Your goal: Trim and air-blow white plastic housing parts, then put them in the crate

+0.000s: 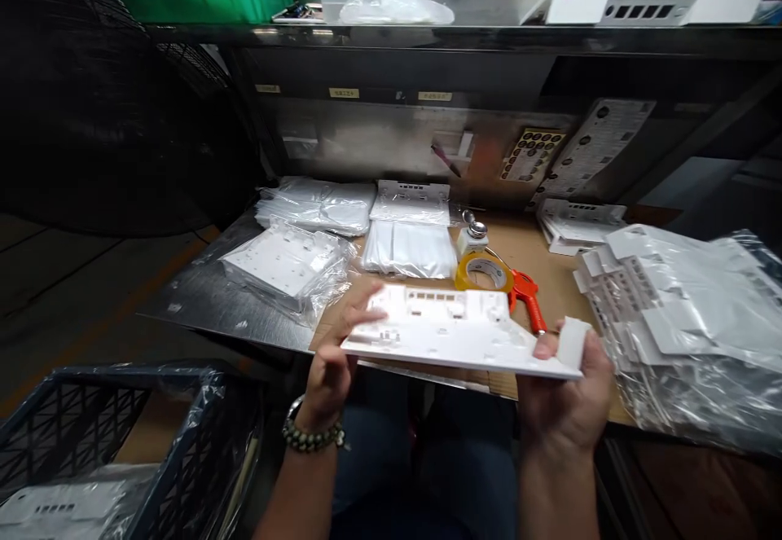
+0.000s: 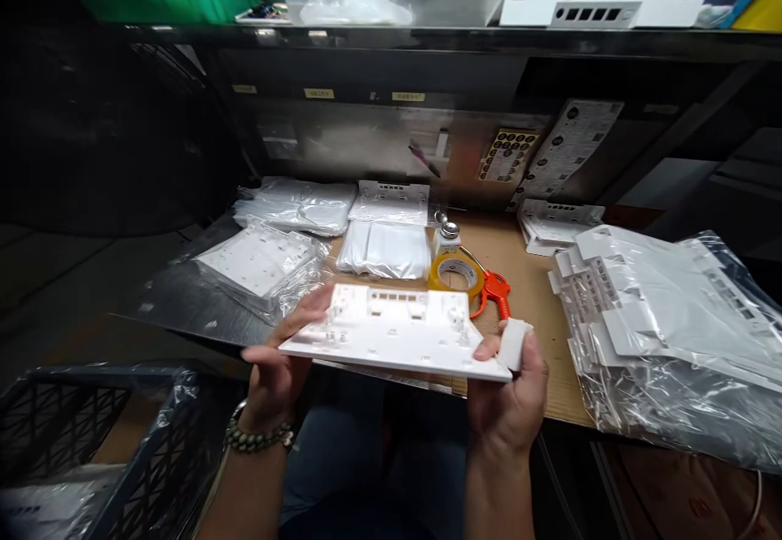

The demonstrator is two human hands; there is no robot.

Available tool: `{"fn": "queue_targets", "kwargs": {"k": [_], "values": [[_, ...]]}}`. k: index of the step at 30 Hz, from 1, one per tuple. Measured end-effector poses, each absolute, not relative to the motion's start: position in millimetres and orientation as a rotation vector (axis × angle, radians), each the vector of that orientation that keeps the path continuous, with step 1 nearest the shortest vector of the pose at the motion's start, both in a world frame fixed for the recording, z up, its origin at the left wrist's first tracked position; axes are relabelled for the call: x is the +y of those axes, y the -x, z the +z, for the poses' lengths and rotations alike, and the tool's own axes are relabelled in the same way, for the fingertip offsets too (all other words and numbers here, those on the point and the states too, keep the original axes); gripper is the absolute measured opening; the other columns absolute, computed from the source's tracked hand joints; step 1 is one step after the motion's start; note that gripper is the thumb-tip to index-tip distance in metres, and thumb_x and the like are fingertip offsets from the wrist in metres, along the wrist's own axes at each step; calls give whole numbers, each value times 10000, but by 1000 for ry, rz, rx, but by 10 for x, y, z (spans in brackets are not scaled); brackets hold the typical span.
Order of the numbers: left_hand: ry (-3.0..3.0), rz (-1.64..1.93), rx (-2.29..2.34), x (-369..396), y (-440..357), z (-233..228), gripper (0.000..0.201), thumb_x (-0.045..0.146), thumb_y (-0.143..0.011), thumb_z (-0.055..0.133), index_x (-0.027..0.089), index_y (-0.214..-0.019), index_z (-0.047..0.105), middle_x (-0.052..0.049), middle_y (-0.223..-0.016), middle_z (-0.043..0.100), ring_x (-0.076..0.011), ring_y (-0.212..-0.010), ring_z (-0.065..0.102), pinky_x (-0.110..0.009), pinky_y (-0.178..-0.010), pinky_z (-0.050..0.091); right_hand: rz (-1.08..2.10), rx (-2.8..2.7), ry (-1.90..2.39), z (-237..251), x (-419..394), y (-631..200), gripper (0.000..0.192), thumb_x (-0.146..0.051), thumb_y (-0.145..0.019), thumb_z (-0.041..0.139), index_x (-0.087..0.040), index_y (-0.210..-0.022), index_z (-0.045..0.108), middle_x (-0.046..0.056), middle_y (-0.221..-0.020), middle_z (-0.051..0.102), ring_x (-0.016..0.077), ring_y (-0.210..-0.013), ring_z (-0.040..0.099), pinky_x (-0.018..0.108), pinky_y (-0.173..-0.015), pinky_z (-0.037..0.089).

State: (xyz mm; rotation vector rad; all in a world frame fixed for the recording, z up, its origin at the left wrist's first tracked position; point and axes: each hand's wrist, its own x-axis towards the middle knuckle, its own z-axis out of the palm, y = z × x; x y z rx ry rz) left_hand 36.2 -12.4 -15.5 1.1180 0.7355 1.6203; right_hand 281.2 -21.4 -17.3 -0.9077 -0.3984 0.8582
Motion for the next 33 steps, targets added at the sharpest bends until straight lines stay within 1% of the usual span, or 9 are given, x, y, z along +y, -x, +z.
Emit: {"fn": "queue_targets", "kwargs": {"k": [3, 6, 9, 14, 17, 21, 25, 29, 33], "values": [[-424, 1535, 674, -86, -481, -157, 643, 734, -961, 522, 279, -1397, 654, -87, -1570, 550, -298, -1471, 484, -459, -1213, 403, 745, -443, 876, -155, -236, -2789, 286, -466, -895, 629, -191, -849, 692, -55, -473, 528, 124, -483, 500, 257, -594, 499], [-123, 1181, 557, 22, -490, -149, 671, 598, -1034, 452, 120, -1498, 528, -210, -1397, 670, -346, -1347, 611, -535, -1171, 446, 713, -488, 873, -203, -249, -2808, 314, -500, -874, 616, -196, -834, 683, -45, -466, 528, 136, -475, 484, 277, -577, 464], [-32, 1059, 496, 148, -466, -133, 602, 403, -1054, 365, 29, -1514, 467, -234, -1247, 741, -356, -1262, 672, -567, -1163, 443, 735, -551, 879, -285, -261, -2872, 349, -546, -831, 622, -203, -836, 687, -41, -434, 511, 146, -429, 446, 294, -520, 422], [2, 942, 402, 234, -464, -48, 617, 331, -911, 505, 52, -1461, 533, -209, -1245, 750, -397, -1258, 667, -579, -1153, 446, 796, -672, 870, -405, -279, -3023, 312, -520, -794, 623, -215, -826, 677, -32, -422, 520, 151, -368, 421, 293, -445, 359], [25, 868, 356, 236, -455, 41, 644, 256, -810, 510, 45, -1415, 574, -210, -1257, 744, -415, -1254, 664, -600, -1135, 456, 806, -805, 915, -484, -250, -3119, 301, -498, -823, 627, -204, -864, 676, -16, -487, 594, 161, -418, 499, 287, -469, 400], [101, 931, 355, 220, -461, 176, 627, 272, -826, 483, 60, -1406, 590, -201, -1268, 741, -420, -1236, 673, -617, -1120, 464, 538, -896, 1136, -535, -182, -3144, 260, -446, -890, 681, -194, -941, 719, 59, -853, 773, 224, -791, 718, 381, -765, 564], [121, 1069, 419, 194, -497, 278, 575, 342, -932, 453, 77, -1424, 590, -190, -1278, 740, -417, -1238, 674, -615, -1126, 461, 203, -1001, 1310, -400, -238, -2945, 245, -397, -929, 742, -203, -1076, 772, 68, -1104, 736, 212, -1032, 692, 387, -969, 530], [74, 1156, 488, 160, -564, 336, 546, 373, -992, 431, 81, -1423, 599, -183, -1268, 746, -403, -1245, 673, -597, -1140, 460, 458, -1359, 1154, -114, -442, -2525, 241, -248, -934, 761, -256, -1174, 749, 56, -1132, 720, 206, -1056, 686, 360, -937, 551], [19, 1187, 470, 115, -641, 400, 545, 398, -1022, 401, 82, -1413, 611, -176, -1245, 757, -382, -1236, 682, -568, -1151, 461, 534, -1732, 965, 116, -580, -2083, 206, -152, -949, 723, -241, -1134, 739, 50, -1049, 697, 172, -953, 673, 293, -804, 566]]}}
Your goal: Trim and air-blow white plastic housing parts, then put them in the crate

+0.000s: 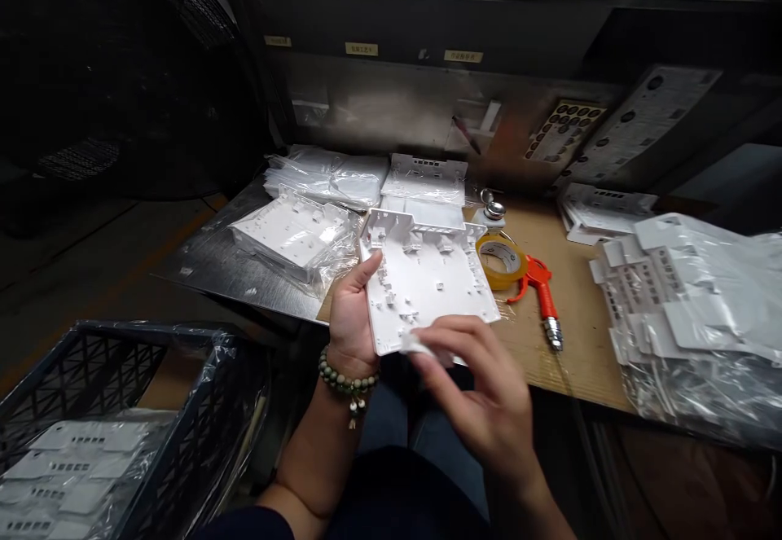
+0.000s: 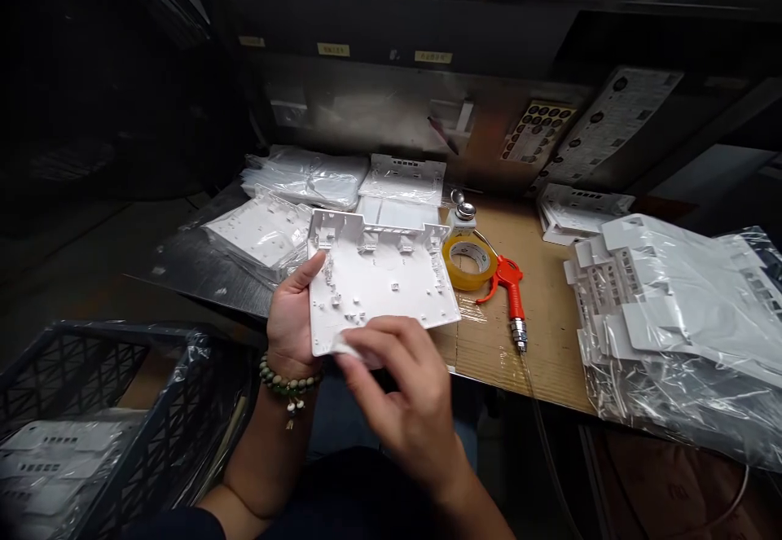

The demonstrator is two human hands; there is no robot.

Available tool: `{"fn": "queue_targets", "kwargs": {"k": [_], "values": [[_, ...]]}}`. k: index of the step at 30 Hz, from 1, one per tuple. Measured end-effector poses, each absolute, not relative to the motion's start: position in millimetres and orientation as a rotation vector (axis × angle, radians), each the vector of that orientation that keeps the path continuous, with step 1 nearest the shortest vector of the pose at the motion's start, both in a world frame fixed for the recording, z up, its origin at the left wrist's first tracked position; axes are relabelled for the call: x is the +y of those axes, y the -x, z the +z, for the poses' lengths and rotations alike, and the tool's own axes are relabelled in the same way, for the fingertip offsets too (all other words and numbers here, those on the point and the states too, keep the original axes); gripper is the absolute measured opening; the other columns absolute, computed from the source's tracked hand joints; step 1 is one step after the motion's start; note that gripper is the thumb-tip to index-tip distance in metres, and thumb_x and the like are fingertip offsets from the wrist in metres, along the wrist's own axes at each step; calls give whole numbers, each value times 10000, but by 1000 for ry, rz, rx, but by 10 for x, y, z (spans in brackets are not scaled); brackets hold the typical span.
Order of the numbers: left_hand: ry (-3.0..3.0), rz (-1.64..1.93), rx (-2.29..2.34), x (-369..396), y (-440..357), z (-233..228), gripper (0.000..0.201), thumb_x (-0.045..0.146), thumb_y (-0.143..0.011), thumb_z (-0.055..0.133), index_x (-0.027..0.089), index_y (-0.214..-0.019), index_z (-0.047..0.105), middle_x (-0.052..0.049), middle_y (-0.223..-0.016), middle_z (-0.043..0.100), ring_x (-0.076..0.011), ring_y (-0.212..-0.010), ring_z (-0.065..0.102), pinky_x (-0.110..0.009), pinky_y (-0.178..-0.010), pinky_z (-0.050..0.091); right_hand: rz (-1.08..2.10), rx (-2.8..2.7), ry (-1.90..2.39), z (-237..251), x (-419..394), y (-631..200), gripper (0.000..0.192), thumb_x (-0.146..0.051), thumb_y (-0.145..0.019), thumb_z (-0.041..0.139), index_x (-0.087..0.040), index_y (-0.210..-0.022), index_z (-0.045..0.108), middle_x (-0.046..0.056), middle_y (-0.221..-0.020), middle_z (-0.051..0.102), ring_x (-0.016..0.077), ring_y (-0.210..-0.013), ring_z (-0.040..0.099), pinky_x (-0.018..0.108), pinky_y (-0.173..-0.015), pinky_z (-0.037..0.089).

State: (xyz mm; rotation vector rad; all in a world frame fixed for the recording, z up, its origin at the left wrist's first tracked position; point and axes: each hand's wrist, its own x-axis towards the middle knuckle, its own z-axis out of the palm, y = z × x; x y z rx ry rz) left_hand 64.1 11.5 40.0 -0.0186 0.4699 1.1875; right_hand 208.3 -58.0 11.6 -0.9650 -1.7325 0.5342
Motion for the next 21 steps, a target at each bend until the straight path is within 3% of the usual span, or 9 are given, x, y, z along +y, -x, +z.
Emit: {"fn": "queue_targets", "kwargs": {"k": [10, 21], "values": [[-50, 1291, 488, 82, -646, 418, 517, 315, -1060, 379, 125, -1520, 521, -161, -1262, 753, -343, -1193, 712, -537, -1151, 462, 440, -1908, 890, 163, -601, -1977, 153, -94, -930, 718, -179, -1054, 746, 49, -898, 686, 169, -819, 630, 308, -731, 532], [5, 1256, 497, 122, -596, 282, 552, 381, -1062, 395, 98, -1521, 511, -193, -1312, 726, -387, -1276, 659, -585, -1173, 436, 525, -1886, 922, 77, -625, -1984, 111, -93, -924, 714, -180, -979, 755, 22, -797, 652, 152, -727, 600, 294, -657, 480]]}}
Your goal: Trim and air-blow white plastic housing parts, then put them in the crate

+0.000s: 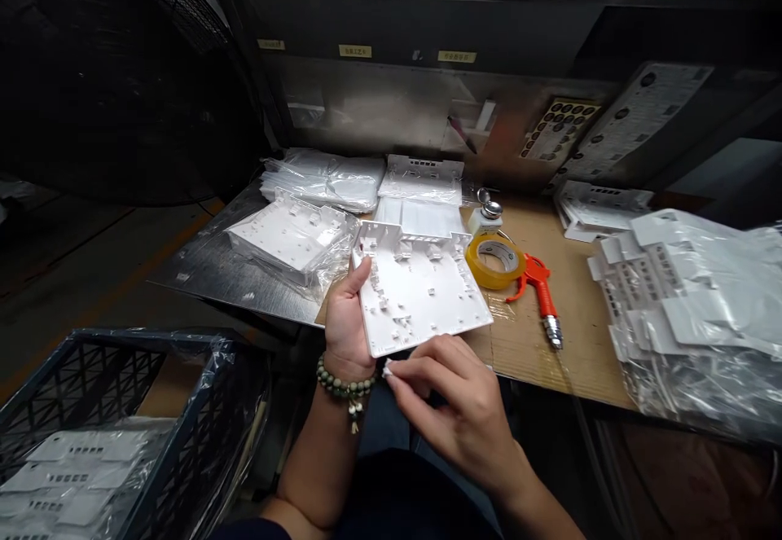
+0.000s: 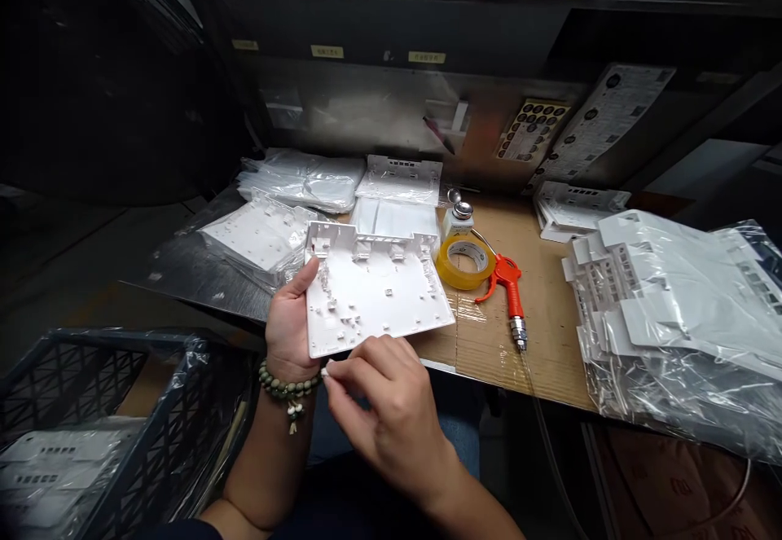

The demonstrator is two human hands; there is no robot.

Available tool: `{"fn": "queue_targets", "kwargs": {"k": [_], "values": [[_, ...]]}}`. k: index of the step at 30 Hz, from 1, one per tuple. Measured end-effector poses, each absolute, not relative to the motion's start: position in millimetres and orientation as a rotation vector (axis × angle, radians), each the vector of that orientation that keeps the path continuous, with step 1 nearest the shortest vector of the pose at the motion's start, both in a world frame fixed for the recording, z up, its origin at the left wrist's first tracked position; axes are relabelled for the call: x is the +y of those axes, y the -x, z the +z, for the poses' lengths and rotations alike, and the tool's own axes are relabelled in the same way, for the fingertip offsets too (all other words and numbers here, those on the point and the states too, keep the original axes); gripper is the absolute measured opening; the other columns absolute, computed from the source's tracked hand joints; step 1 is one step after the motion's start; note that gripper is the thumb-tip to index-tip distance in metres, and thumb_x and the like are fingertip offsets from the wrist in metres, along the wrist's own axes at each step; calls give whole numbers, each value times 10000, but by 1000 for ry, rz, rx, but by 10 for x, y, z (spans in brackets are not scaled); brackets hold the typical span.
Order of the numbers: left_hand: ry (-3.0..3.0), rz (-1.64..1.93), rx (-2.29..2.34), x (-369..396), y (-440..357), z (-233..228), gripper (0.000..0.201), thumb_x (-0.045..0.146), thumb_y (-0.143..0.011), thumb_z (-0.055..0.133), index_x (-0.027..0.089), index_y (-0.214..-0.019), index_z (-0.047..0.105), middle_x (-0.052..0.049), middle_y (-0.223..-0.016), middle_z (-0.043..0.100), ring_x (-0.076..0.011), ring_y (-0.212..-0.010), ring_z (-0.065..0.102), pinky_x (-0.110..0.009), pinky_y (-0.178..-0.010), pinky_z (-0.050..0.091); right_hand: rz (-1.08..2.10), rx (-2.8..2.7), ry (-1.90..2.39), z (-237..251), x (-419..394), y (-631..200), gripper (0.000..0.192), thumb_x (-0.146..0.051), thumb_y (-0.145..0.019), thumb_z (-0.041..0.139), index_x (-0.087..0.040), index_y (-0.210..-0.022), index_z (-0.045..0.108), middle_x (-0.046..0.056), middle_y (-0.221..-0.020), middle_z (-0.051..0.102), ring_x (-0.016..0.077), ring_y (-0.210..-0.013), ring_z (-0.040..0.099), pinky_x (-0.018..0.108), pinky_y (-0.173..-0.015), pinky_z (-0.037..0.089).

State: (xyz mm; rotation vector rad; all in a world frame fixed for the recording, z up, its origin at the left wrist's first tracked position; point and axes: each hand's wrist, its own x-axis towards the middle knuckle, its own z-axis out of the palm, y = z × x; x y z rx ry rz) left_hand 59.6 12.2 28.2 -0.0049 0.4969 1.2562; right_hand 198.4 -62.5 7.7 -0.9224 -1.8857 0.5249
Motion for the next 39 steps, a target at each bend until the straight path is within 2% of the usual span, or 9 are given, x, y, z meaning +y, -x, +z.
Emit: {"fn": "queue_targets", "kwargs": {"k": [3, 7, 11, 16, 19, 27, 29, 35, 39], "values": [[47, 1269, 535, 160, -509, 258, 587, 429, -1067, 368, 91, -1530, 496, -210, -1349, 703, -407, -1330, 613, -616, -1200, 387, 589, -1719, 1010, 48, -596, -2257, 144, -99, -917, 731, -214, -998, 759, 8, -861, 659, 131, -754, 619, 264, -670, 488], [23, 1299, 522, 170, -359, 233, 622, 472, -1075, 315, 127, -1581, 427, -196, -1404, 673, -400, -1401, 545, -624, -1237, 309, 357, -1419, 1202, -73, -475, -2714, 95, -160, -881, 797, -232, -939, 779, 7, -896, 687, 148, -833, 642, 278, -734, 488], [-41, 1233, 427, 106, -179, 146, 624, 558, -1066, 330, 256, -1608, 394, -92, -1441, 663, -357, -1472, 459, -598, -1261, 236, 134, -1272, 1331, -178, -397, -3003, 51, -235, -876, 812, -218, -917, 787, 12, -882, 691, 160, -820, 639, 304, -746, 489], [-127, 1322, 315, 87, -63, -35, 558, 539, -1053, 376, 412, -1597, 378, 26, -1326, 726, -276, -1512, 403, -539, -1293, 191, 155, -1375, 1333, -210, -374, -2925, 47, -198, -923, 750, -217, -958, 776, 14, -903, 679, 155, -803, 640, 297, -735, 517], [-148, 1335, 262, 81, -76, -89, 528, 516, -1049, 429, 475, -1573, 382, 74, -1308, 729, -273, -1520, 390, -533, -1301, 187, 145, -1448, 1332, -263, -341, -2856, 70, -175, -937, 733, -211, -983, 771, 15, -896, 665, 149, -789, 624, 298, -744, 518], [-28, 1309, 265, 83, -94, -143, 515, 493, -1004, 542, 452, -1516, 504, 68, -1301, 731, -300, -1508, 403, -537, -1304, 195, 106, -1555, 1319, -365, -291, -2866, 89, -176, -947, 717, -218, -1007, 768, 27, -901, 675, 159, -785, 628, 313, -740, 524], [-28, 1315, 260, 79, -59, -173, 542, 500, -1000, 542, 478, -1535, 456, 84, -1318, 711, -296, -1499, 405, -530, -1304, 201, 97, -1627, 1296, -393, -232, -2935, 88, -186, -955, 706, -215, -1007, 769, 33, -901, 685, 163, -790, 642, 318, -741, 536], [-109, 1245, 195, -22, 186, -375, 647, 549, -1032, 456, 606, -1565, 93, 188, -1395, 584, -184, -1516, 298, -453, -1298, 215, 48, -1534, 1350, -241, 41, -3209, 105, -259, -961, 702, -198, -927, 781, 39, -856, 693, 153, -743, 637, 302, -669, 527], [-121, 1181, 139, -103, 225, -479, 575, 556, -1021, 415, 681, -1511, 141, 248, -1460, 470, -185, -1522, 222, -452, -1298, 196, 117, -1451, 1218, 78, 145, -3026, 97, -245, -974, 685, -212, -961, 776, 32, -896, 686, 144, -772, 623, 315, -726, 556]]}}
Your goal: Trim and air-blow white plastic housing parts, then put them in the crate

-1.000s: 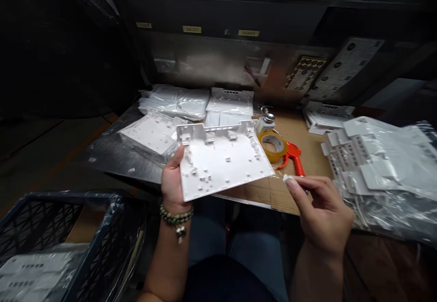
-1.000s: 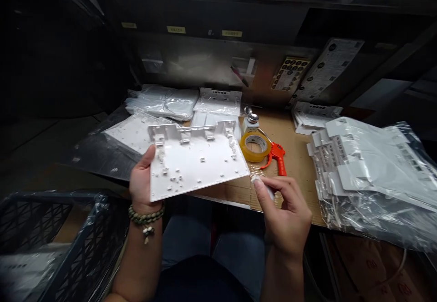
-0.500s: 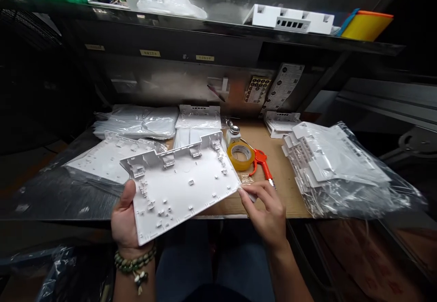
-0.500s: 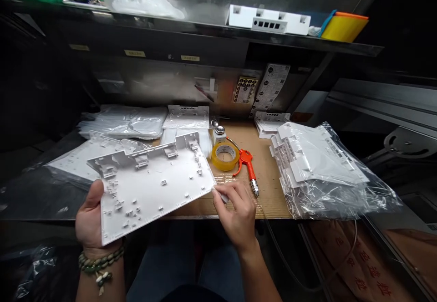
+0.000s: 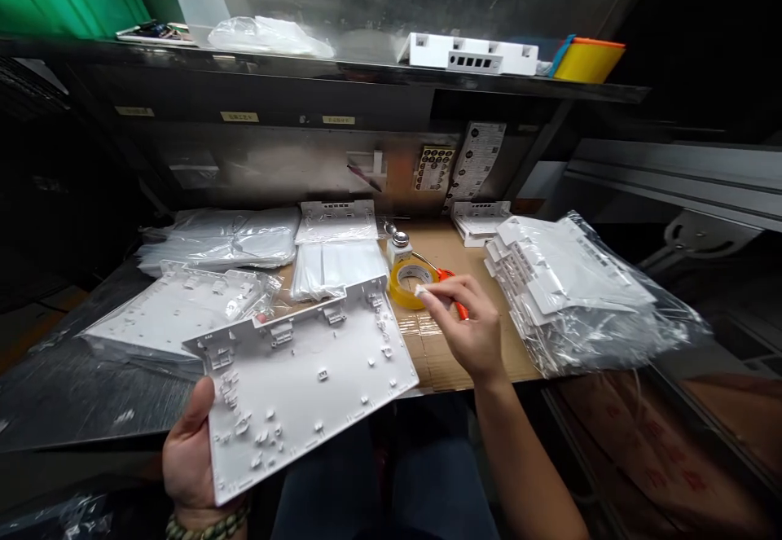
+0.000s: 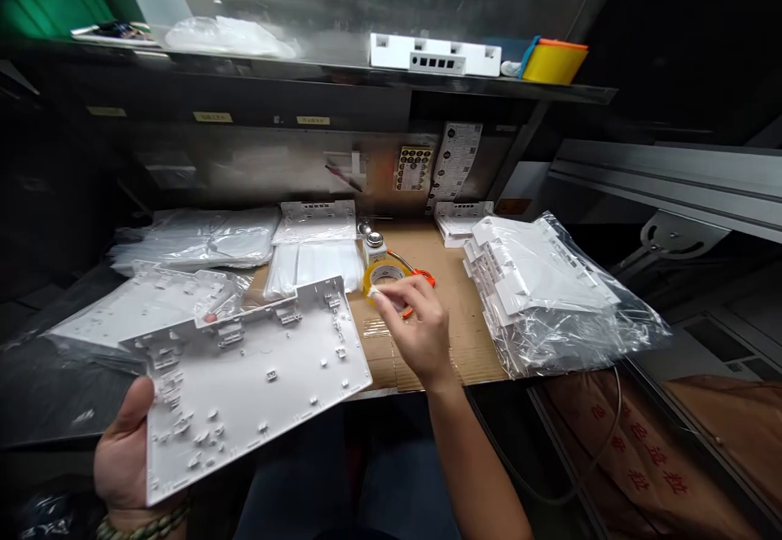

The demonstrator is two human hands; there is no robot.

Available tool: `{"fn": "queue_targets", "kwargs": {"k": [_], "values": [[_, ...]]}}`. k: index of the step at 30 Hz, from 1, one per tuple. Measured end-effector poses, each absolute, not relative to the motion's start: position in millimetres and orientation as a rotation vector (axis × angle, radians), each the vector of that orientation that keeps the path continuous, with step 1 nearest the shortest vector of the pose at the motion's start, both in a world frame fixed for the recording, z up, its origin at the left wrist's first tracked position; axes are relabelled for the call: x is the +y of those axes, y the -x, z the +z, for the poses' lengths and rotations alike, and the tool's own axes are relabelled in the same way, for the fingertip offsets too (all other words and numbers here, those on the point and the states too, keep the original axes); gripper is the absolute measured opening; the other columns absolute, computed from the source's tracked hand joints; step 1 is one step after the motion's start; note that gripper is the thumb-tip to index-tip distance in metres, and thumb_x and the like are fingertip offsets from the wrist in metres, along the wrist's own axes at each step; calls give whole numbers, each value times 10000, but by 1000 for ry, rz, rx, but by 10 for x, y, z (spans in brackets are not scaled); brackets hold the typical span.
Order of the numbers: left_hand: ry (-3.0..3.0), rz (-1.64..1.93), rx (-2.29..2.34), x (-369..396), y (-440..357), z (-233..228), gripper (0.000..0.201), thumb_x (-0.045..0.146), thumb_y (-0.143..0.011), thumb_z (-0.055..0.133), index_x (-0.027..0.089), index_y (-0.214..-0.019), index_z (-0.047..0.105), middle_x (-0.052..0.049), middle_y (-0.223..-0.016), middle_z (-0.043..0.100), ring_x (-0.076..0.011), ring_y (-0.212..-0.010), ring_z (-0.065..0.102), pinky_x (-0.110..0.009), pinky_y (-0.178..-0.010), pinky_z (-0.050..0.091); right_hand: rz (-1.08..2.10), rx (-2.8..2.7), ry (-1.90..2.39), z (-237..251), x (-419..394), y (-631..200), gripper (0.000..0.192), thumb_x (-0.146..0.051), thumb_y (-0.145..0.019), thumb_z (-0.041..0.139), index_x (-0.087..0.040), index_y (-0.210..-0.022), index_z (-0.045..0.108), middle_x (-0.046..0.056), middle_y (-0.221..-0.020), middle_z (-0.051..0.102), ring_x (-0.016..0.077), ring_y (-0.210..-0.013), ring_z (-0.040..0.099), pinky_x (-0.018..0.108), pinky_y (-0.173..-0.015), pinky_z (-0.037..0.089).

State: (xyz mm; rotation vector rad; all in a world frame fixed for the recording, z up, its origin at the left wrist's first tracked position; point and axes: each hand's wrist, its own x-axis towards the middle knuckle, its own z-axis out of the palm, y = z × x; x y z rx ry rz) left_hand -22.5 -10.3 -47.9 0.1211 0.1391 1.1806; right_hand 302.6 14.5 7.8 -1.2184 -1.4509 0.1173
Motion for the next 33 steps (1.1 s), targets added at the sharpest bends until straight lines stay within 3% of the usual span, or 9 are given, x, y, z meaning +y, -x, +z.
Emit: {"fn": "queue_targets", "kwargs": {"k": [8, 14, 18, 22, 26, 30, 33], "values": [[-247, 1150, 158, -165, 9, -335, 535, 500, -988, 419, 671, -1487, 328, 253, -1486, 499, -222, -1549, 222, -500, -1302, 235, 37, -1478, 1174, 99, 256, -2822, 102, -202, -981, 677, -202, -1008, 775, 29, -909, 664, 135, -762, 599, 309, -709, 543], [-333, 1032, 137, -127, 21, -348, 597, 388, -987, 388, 400, -1583, 420, 7, -1622, 474, -313, -1563, 276, -557, -1300, 137, 51, -1504, 1200, -30, 271, -2943, 110, -240, -982, 681, -206, -1003, 783, 41, -920, 685, 148, -785, 619, 315, -718, 550], [-361, 1023, 119, -101, -77, -313, 597, 367, -1003, 396, 338, -1599, 414, -45, -1631, 469, -325, -1573, 251, -580, -1300, 106, 63, -1404, 1289, -44, 288, -3005, 131, -286, -977, 686, -200, -951, 782, 30, -873, 669, 134, -688, 584, 298, -622, 511], [-365, 1193, 277, -93, -365, -151, 598, 231, -988, 507, 375, -1566, 465, -30, -1616, 499, -329, -1555, 319, -563, -1311, 154, 48, -1433, 1135, 159, 135, -2732, 79, -235, -961, 711, -227, -1007, 774, 28, -891, 667, 148, -728, 600, 320, -671, 549], [-405, 1333, 482, -112, -734, 33, 538, 107, -923, 646, 398, -1375, 659, 39, -1600, 526, -291, -1523, 408, -461, -1305, 269, 66, -1523, 910, 414, -13, -2304, 203, -123, -934, 720, -236, -1100, 753, 38, -961, 681, 159, -800, 652, 331, -721, 588], [-504, 1346, 523, -132, -944, 133, 513, 101, -870, 734, 404, -1283, 707, 65, -1623, 492, -295, -1494, 456, -414, -1223, 429, 60, -1575, 839, 507, 11, -2156, 259, -94, -925, 722, -241, -1137, 748, 45, -985, 700, 187, -905, 683, 352, -783, 604], [-532, 1345, 521, -108, -985, 145, 484, 120, -866, 760, 412, -1250, 720, 80, -1615, 498, -286, -1493, 458, -390, -1212, 439, 8, -1526, 862, 510, 39, -2185, 248, -77, -922, 721, -240, -1106, 755, 35, -954, 694, 166, -846, 671, 334, -758, 595]]}}
